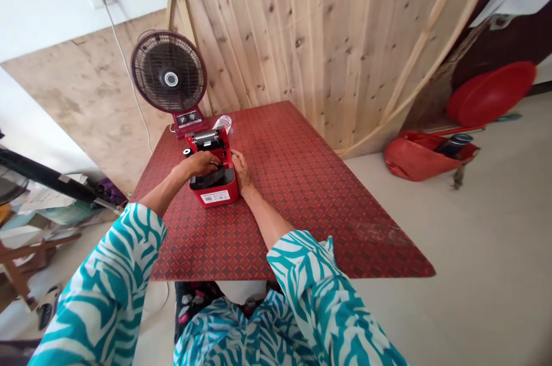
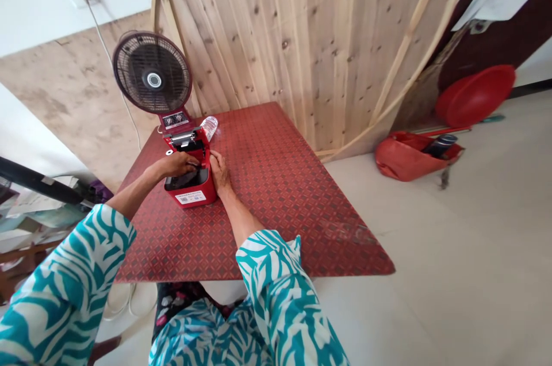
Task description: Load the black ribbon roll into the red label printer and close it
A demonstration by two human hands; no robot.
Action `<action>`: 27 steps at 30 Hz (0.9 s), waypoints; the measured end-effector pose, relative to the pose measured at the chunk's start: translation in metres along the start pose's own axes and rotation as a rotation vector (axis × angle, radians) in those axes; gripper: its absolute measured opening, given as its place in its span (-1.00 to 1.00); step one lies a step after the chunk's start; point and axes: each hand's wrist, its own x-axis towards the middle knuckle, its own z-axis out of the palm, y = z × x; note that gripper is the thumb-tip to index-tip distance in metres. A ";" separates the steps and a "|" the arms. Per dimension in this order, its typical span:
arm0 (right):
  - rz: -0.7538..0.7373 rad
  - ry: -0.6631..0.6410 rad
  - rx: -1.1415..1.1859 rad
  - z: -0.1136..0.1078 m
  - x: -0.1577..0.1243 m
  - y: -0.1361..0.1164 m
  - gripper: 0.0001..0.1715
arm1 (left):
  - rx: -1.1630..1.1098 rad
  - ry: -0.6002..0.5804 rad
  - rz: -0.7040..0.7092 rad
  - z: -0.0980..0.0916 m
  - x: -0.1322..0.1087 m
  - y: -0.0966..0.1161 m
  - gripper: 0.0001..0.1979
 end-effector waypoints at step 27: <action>0.015 0.008 0.006 -0.003 0.001 -0.002 -0.52 | 0.014 0.367 0.051 -0.045 -0.063 0.002 -0.61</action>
